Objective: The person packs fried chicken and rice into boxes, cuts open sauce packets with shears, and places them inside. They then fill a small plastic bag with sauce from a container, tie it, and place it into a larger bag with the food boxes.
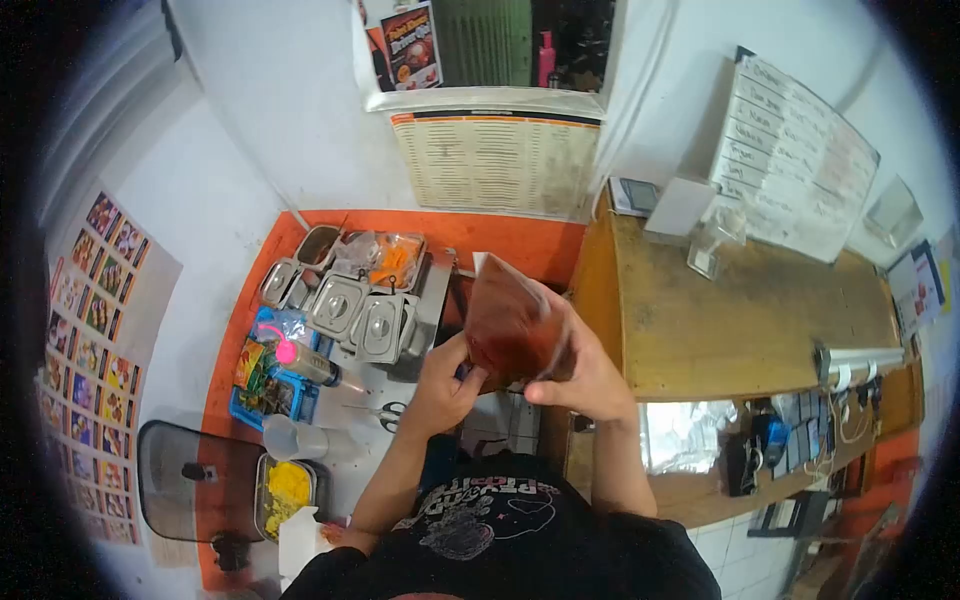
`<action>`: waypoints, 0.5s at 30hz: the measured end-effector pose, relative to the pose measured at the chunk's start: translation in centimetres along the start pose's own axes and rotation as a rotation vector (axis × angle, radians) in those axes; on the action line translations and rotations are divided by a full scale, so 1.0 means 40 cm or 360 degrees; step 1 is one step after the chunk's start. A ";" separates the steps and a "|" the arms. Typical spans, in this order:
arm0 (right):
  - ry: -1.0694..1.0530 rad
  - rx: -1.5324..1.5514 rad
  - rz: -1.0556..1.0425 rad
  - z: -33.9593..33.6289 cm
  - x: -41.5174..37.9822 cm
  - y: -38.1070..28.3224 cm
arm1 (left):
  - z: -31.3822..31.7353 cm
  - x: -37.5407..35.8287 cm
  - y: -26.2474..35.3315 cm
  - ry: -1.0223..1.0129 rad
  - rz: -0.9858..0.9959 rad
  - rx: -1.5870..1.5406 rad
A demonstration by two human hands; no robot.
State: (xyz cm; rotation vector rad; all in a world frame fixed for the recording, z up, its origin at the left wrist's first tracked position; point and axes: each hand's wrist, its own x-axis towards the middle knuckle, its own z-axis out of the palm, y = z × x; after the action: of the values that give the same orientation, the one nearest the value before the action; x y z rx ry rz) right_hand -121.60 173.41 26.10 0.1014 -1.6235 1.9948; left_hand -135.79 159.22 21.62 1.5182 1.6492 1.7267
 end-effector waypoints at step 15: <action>0.0360 0.0429 0.0253 0.234 0.173 0.108 | -0.061 -0.236 -0.045 0.1059 0.0285 -0.1280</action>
State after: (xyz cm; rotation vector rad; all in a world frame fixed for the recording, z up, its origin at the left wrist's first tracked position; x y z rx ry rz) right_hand -132.05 166.88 27.49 -0.1525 -1.2505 2.2472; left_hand -134.88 150.93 16.28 0.7542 0.7959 2.7222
